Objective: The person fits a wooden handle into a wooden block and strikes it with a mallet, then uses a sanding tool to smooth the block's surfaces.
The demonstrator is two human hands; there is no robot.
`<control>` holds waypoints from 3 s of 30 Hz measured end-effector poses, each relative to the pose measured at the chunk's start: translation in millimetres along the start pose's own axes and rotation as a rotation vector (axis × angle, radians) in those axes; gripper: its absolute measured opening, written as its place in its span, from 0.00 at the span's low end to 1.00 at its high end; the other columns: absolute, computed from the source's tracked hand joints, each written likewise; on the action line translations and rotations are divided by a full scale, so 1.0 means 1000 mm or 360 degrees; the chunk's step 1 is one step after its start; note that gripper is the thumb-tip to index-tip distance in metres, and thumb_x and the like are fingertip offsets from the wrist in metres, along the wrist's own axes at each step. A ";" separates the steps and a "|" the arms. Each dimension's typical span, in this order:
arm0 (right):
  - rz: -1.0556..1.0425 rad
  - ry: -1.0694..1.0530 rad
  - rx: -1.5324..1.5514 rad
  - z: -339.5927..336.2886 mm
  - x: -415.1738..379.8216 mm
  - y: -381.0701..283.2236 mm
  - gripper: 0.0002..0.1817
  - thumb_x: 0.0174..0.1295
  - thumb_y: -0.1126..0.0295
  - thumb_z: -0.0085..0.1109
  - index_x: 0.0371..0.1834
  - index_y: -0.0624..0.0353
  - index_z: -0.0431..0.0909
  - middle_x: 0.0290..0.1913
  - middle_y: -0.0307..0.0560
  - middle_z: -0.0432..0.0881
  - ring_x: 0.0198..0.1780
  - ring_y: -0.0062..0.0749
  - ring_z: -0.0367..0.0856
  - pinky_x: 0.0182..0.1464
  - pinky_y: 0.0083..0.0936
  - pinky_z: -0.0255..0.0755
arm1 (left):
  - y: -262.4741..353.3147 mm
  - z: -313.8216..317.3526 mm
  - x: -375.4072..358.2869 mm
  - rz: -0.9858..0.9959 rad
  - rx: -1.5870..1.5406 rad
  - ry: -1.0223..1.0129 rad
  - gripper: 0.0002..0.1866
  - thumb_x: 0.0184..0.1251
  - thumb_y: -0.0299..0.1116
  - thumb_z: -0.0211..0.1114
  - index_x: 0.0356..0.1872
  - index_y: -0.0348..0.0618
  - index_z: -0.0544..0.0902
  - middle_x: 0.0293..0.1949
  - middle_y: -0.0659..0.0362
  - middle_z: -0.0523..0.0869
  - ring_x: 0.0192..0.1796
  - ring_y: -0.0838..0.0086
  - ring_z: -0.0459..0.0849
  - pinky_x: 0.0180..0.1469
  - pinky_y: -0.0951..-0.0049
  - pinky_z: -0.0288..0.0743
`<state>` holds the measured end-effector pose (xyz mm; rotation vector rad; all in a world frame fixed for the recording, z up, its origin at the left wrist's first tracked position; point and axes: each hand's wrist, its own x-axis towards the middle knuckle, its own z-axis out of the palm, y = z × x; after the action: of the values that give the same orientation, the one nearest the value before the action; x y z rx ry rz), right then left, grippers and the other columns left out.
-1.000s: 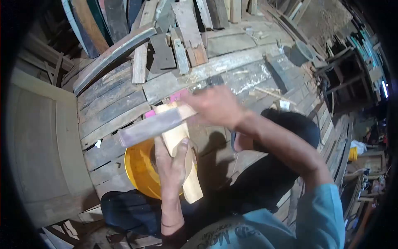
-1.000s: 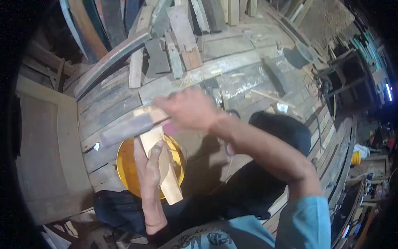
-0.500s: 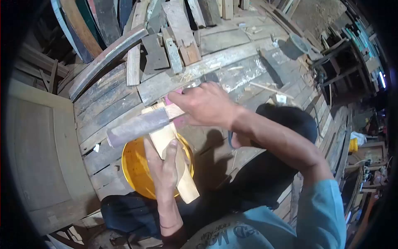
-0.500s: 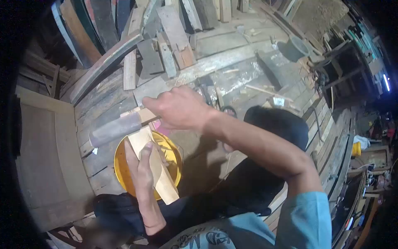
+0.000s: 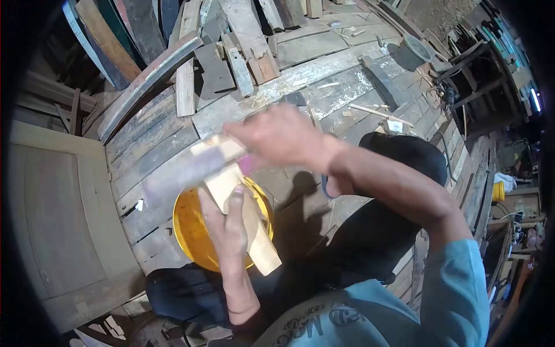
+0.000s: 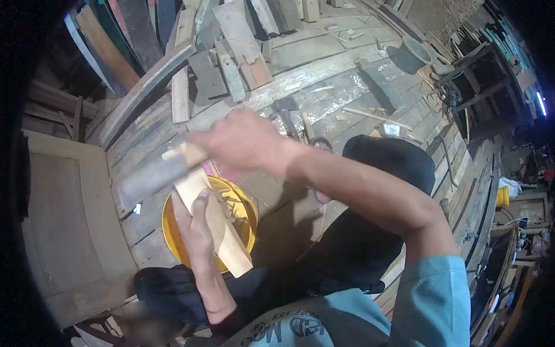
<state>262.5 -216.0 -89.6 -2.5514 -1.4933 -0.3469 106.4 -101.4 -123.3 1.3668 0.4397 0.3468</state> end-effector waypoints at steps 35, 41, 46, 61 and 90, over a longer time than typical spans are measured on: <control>0.0123 -0.0313 0.0285 0.009 -0.024 -0.009 0.28 0.54 0.57 0.62 0.55 0.57 0.67 0.20 0.54 0.79 0.24 0.55 0.80 0.28 0.46 0.73 | 0.001 -0.010 0.002 0.0054 0.0180 0.0089 0.25 0.64 0.27 0.59 0.60 0.31 0.65 0.46 0.52 0.79 0.44 0.71 0.79 0.47 0.72 0.73; 0.0129 -0.0394 0.0477 -0.010 -0.019 -0.027 0.33 0.59 0.42 0.54 0.57 0.57 0.67 0.34 0.56 0.79 0.31 0.57 0.80 0.34 0.48 0.73 | 0.006 -0.014 0.004 0.0001 -0.0043 0.0176 0.27 0.65 0.25 0.56 0.65 0.31 0.62 0.51 0.50 0.77 0.48 0.71 0.78 0.51 0.72 0.73; -0.0062 -0.0378 0.0611 -0.009 -0.014 -0.016 0.28 0.67 0.46 0.46 0.60 0.56 0.66 0.50 0.55 0.73 0.48 0.55 0.77 0.47 0.46 0.72 | 0.008 -0.012 0.008 -0.0089 0.0022 0.0111 0.34 0.65 0.30 0.57 0.69 0.27 0.55 0.63 0.47 0.67 0.60 0.68 0.70 0.61 0.71 0.64; 0.0037 -0.0209 0.0199 -0.010 0.000 -0.016 0.26 0.65 0.46 0.49 0.65 0.39 0.64 0.44 0.46 0.77 0.25 0.46 0.82 0.25 0.38 0.79 | 0.010 -0.014 0.009 -0.0274 -0.0202 -0.0160 0.26 0.68 0.26 0.54 0.66 0.35 0.62 0.50 0.52 0.78 0.49 0.74 0.78 0.49 0.75 0.73; 0.0426 -0.0314 0.0599 -0.025 -0.001 -0.027 0.23 0.63 0.54 0.58 0.57 0.54 0.70 0.46 0.53 0.70 0.38 0.54 0.80 0.41 0.45 0.76 | -0.010 -0.013 0.017 0.0006 -0.0096 -0.0312 0.34 0.64 0.24 0.58 0.71 0.35 0.56 0.61 0.50 0.71 0.59 0.70 0.73 0.59 0.71 0.69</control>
<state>235.2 -209.9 -64.7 -2.4797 -1.1174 0.2083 114.5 -84.2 -136.2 1.3283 0.2624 0.2247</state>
